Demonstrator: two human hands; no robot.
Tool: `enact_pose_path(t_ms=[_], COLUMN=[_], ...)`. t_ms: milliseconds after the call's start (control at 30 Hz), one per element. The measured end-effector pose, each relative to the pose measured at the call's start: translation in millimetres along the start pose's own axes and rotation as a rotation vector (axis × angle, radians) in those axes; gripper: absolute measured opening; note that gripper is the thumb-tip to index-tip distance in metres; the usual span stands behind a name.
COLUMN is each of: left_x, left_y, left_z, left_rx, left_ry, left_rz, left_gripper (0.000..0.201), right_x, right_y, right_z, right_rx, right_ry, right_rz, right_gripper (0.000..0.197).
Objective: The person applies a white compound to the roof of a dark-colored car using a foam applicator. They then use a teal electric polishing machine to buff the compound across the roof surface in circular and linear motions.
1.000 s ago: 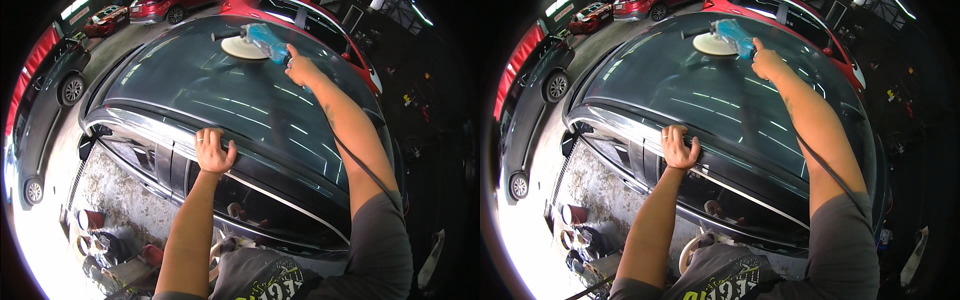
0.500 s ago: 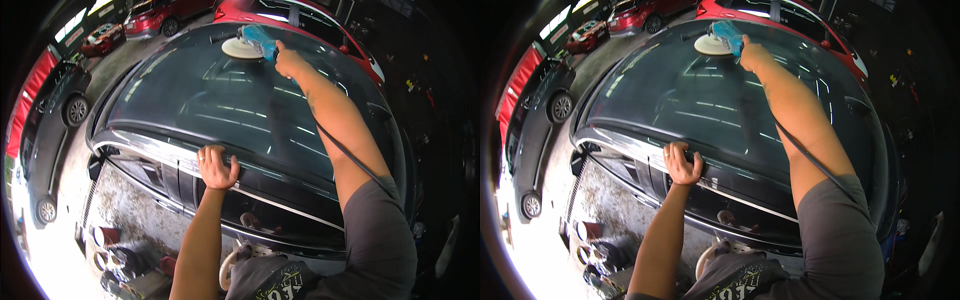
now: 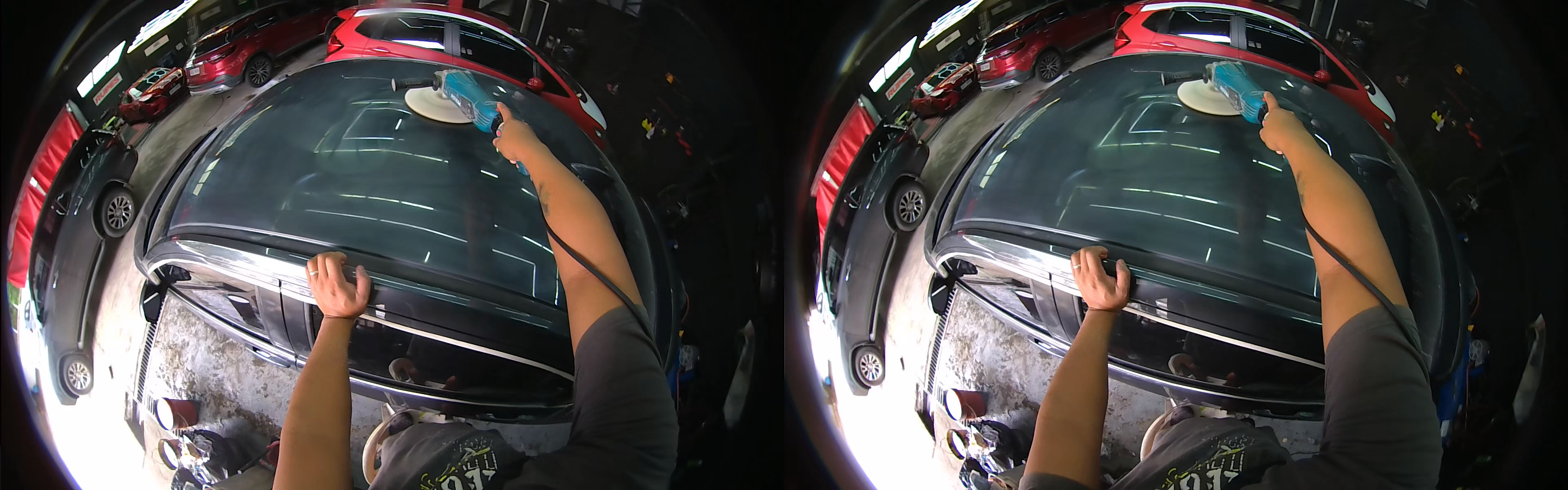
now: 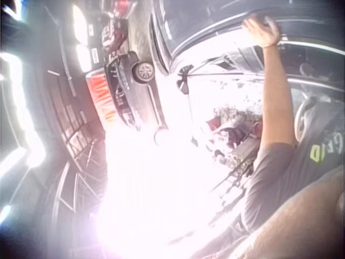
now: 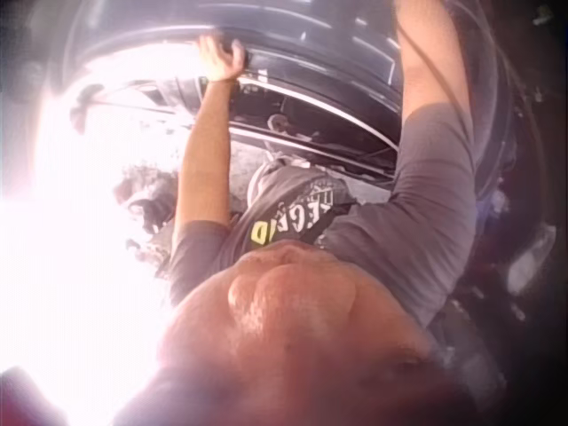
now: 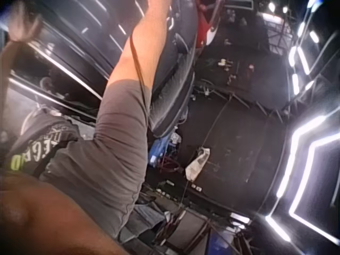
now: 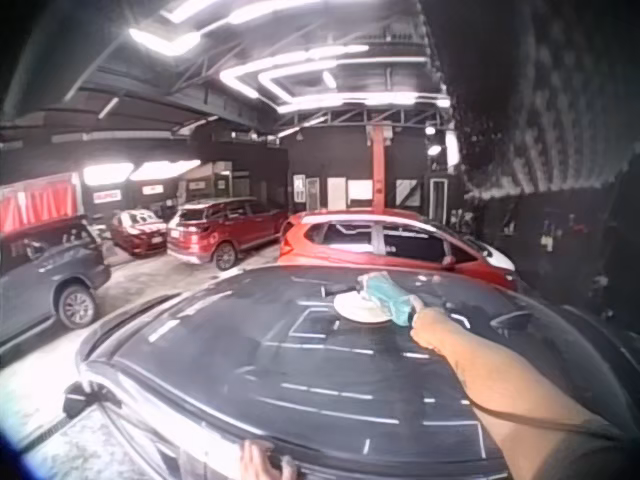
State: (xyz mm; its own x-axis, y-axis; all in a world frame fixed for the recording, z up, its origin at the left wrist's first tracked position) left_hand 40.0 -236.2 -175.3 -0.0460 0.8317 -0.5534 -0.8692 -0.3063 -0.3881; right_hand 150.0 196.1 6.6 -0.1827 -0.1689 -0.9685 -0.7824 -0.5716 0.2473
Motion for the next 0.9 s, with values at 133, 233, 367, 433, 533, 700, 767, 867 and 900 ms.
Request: enact_pose_path(t_ms=[133,233,367,433,533,700,767,867,900], left_x=[1.0,3.2,3.0,4.1,-1.1,2.7,-2.3,-1.1,2.3], left_y=[-0.6,0.7,0.3,-2.5,0.3,-4.0,-1.1,-5.1,-7.5], left_z=[1.1,0.2,0.5,1.6,-0.3,-0.2,-1.2,0.8,2.0], left_rx=[0.008,0.008,0.004,0.007,0.000,0.009,-0.002,-0.004,-0.003], left_ry=[0.000,0.004,0.011,0.021,0.017,0.008,0.007,0.019,0.015], left_rz=[-0.002,0.008,0.001,-0.002,0.017,0.001,0.018,0.005,-0.004], left_gripper=[0.032,0.033,0.032,0.032,0.033,0.033,0.033,0.033,0.034], right_x=[-3.2,-0.5,2.6,2.1,-6.2,-11.6,-14.5,-13.8,-12.7], right_y=[-35.1,-59.7,-92.7,-110.9,-107.3,-151.1,-146.2,-159.3,-165.8], right_z=[-6.0,-6.1,-4.3,-7.5,-35.1,-62.0,-85.3,-92.9,-90.3], right_rx=[0.019,0.035,0.061,0.092,0.134,0.171,0.155,0.123,0.100], right_ry=[-0.021,-0.048,-0.097,-0.113,-0.055,-0.061,-0.002,-0.038,-0.068], right_rz=[0.024,0.005,-0.072,-0.071,0.023,-0.053,0.043,0.028,-0.007], right_gripper=[0.100,0.099,0.102,0.105,0.106,0.105,0.106,0.107,0.107])
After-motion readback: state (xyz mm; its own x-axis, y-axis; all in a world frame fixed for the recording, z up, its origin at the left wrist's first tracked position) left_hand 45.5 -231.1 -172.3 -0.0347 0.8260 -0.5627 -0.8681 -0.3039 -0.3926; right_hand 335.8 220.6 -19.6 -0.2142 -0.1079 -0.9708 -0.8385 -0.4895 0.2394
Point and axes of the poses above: each hand's wrist, its own z-axis towards the middle knuckle, its own x-axis out of the palm, y = z × x, the point moved 2 cm from there along z, towards the middle knuckle, and after that the axes turned 6 degrees about y, right-handed, at the moved point
